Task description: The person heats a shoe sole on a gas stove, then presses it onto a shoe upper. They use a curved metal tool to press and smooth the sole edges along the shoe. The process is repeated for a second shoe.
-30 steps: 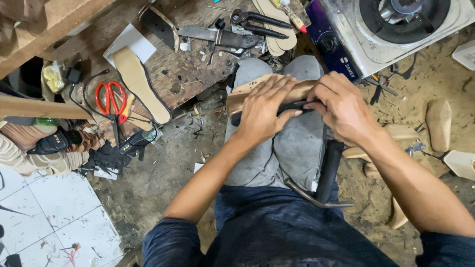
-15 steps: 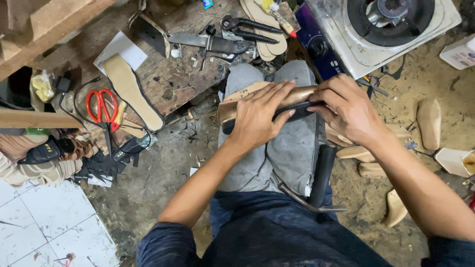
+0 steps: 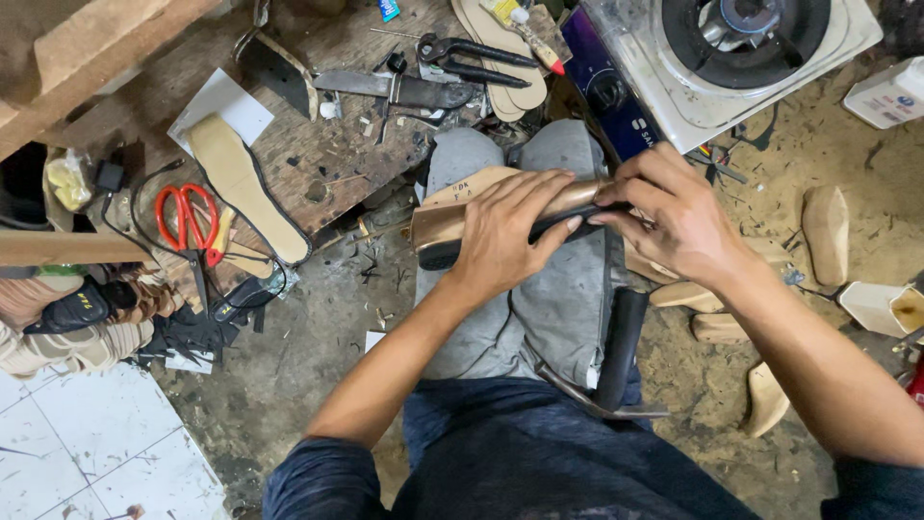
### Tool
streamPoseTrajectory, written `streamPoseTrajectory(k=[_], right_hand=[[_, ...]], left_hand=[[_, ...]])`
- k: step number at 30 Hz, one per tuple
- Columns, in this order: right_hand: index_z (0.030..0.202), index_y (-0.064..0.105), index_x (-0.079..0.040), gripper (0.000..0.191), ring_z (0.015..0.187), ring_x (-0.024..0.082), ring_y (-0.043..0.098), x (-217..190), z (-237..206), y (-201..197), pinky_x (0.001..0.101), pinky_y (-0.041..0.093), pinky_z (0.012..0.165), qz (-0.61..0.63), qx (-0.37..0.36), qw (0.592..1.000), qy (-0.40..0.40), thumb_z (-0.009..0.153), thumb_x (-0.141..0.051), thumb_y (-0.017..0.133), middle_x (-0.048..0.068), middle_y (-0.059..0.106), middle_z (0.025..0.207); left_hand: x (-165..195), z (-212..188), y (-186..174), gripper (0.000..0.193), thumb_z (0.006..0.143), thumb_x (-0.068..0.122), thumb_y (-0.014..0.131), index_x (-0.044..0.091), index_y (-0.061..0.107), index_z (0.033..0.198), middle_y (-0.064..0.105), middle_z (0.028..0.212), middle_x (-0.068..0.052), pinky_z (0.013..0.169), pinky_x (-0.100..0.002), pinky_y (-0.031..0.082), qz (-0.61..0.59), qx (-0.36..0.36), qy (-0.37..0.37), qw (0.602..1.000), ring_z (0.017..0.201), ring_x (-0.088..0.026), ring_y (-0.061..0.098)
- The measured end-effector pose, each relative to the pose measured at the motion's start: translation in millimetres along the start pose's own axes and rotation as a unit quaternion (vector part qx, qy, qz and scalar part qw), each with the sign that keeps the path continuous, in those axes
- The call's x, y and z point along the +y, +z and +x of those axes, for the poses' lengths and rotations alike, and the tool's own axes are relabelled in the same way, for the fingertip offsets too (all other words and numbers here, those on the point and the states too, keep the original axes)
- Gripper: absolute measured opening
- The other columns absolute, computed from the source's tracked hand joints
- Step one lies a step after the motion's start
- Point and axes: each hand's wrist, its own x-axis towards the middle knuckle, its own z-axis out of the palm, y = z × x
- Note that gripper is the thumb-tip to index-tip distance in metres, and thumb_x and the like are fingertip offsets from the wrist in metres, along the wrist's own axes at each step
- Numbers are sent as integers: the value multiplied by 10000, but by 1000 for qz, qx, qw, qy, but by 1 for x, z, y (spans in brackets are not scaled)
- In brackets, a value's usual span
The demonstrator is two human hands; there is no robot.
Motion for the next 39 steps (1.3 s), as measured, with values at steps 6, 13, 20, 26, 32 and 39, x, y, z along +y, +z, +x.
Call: streamPoseTrajectory(k=[6,13,20,26,32,39], right_hand=[[1033,725,-51,285,982,270,639,6,-7,3,375,520,864,24,21,999,27,793,-101,871,97,670,1036],[1194,709,0,434,1048,311,689,22,-14,15,381,541,909,96,12,993,65,810,-157,837,162,715,1136],[1165,734,-21,373,1024,240,724,32,-21,23,344,554,895,149,0,980,136,830,-144,841,141,741,1111],[1172,728,-16,336,1024,182,704,37,-35,34,305,534,905,274,39,933,229,854,-83,815,99,746,1118],[1233,685,1,347,1134,134,664,50,-51,56,271,524,1017,433,72,861,258,894,-31,752,85,699,1237],[1380,590,-9,525,1181,166,643,24,-28,56,309,509,1075,440,153,847,256,908,-31,818,105,674,1300]], left_hand=[[6,5,3,449,898,309,788,99,679,1280,714,1252,-77,1011,-421,496,22,20,-5,1000,1163,-279,675],[3,3,8,422,905,285,787,76,693,1259,723,1239,-79,1026,-432,498,16,27,6,999,1152,-272,679],[5,5,6,420,908,281,788,81,690,1264,720,1260,-77,1049,-422,503,6,21,-4,1000,1184,-258,682],[10,6,3,415,909,276,788,76,692,1260,721,1253,-75,1033,-423,499,6,22,-3,1000,1177,-258,680],[9,5,5,423,904,281,783,71,688,1259,720,1250,-72,1022,-421,497,9,18,2,1000,1170,-262,679],[11,14,-7,410,924,249,778,71,685,1282,732,1263,-95,1071,-424,498,-47,45,-30,997,1210,-272,675]])
